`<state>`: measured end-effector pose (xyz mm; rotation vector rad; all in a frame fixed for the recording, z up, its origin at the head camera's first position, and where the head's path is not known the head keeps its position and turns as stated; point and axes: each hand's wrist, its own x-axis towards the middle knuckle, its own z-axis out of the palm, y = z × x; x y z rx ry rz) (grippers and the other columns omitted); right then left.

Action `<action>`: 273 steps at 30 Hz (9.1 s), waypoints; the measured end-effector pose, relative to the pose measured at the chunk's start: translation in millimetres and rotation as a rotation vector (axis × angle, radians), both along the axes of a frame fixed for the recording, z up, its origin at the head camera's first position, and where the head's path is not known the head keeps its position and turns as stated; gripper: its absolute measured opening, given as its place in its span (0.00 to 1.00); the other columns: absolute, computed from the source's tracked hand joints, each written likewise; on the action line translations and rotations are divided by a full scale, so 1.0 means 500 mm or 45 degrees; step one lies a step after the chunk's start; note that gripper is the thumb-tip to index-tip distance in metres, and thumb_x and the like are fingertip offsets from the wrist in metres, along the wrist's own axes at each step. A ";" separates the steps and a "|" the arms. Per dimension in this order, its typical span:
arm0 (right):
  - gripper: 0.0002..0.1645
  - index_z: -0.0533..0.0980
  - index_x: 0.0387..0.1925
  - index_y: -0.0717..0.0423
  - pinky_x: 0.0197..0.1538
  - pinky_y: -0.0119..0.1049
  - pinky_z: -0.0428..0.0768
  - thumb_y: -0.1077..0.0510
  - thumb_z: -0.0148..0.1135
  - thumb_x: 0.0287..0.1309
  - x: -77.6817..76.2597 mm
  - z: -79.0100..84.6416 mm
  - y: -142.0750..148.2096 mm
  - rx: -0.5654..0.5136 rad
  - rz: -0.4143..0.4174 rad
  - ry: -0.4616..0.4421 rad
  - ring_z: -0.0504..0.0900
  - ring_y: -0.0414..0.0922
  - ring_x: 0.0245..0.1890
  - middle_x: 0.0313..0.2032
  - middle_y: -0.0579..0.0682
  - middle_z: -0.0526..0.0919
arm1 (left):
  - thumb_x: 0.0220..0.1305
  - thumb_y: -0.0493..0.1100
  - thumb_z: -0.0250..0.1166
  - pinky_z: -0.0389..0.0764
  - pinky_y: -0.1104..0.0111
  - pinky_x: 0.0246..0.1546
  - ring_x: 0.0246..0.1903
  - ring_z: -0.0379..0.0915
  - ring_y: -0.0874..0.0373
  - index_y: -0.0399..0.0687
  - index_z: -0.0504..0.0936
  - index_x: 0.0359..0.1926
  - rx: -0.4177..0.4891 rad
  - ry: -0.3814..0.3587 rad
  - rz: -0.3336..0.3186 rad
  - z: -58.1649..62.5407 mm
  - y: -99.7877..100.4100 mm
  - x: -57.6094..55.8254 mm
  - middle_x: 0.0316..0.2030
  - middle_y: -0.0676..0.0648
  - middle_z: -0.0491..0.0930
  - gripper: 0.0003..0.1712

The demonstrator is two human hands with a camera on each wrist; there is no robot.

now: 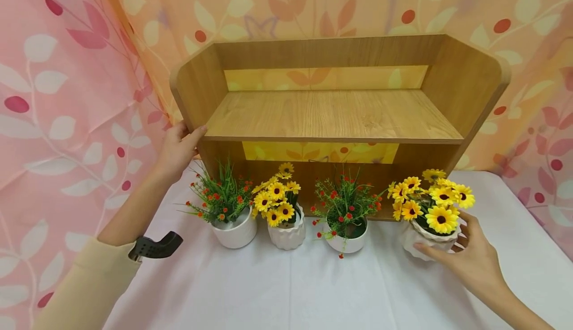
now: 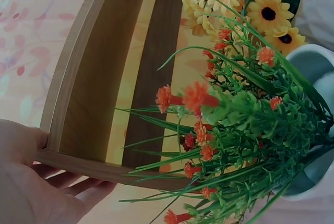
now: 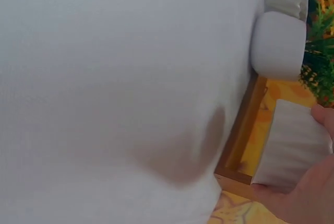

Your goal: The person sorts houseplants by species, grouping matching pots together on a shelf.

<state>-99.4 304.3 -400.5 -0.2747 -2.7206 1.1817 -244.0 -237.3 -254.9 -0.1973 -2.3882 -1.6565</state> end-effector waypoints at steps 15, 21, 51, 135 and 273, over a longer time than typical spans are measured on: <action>0.68 0.51 0.80 0.61 0.36 0.09 0.72 0.50 0.86 0.50 0.012 0.099 0.000 0.062 0.101 0.096 0.78 0.24 0.44 0.69 0.73 0.68 | 0.84 0.51 0.48 0.82 0.80 0.47 0.51 0.76 0.62 0.28 0.63 0.76 -0.064 -0.042 -0.025 0.000 -0.002 0.010 0.66 0.29 0.73 0.34; 0.68 0.51 0.81 0.61 0.36 0.10 0.74 0.51 0.86 0.50 0.003 0.146 -0.008 0.060 0.127 0.138 0.76 0.20 0.43 0.70 0.72 0.67 | 0.84 0.51 0.48 0.82 0.56 0.63 0.53 0.75 0.63 0.29 0.62 0.76 -0.099 -0.065 -0.015 0.004 -0.002 0.008 0.68 0.30 0.72 0.34; 0.66 0.49 0.83 0.26 0.37 0.17 0.79 0.47 0.83 0.55 -0.086 0.420 -0.095 -0.021 0.253 0.175 0.74 0.61 0.65 0.77 0.55 0.63 | 0.85 0.55 0.43 0.70 0.38 0.70 0.71 0.64 0.35 0.28 0.55 0.79 -0.081 -0.189 -0.086 0.006 -0.010 0.005 0.72 0.27 0.65 0.39; 0.69 0.50 0.83 0.56 0.78 0.44 0.66 0.47 0.85 0.51 -0.353 0.429 -0.569 -0.258 0.453 0.304 0.62 0.52 0.78 0.78 0.57 0.64 | 0.85 0.54 0.44 0.71 0.38 0.68 0.71 0.64 0.33 0.26 0.57 0.78 -0.099 -0.134 -0.044 0.006 0.002 0.018 0.71 0.25 0.66 0.38; 0.59 0.69 0.69 0.60 0.63 0.61 0.81 0.62 0.91 0.33 -0.060 0.057 -0.514 -0.388 0.516 0.204 0.81 0.60 0.61 0.61 0.60 0.83 | 0.85 0.55 0.43 0.71 0.39 0.69 0.70 0.65 0.34 0.27 0.58 0.77 -0.080 -0.126 -0.021 0.006 -0.003 0.024 0.69 0.26 0.67 0.38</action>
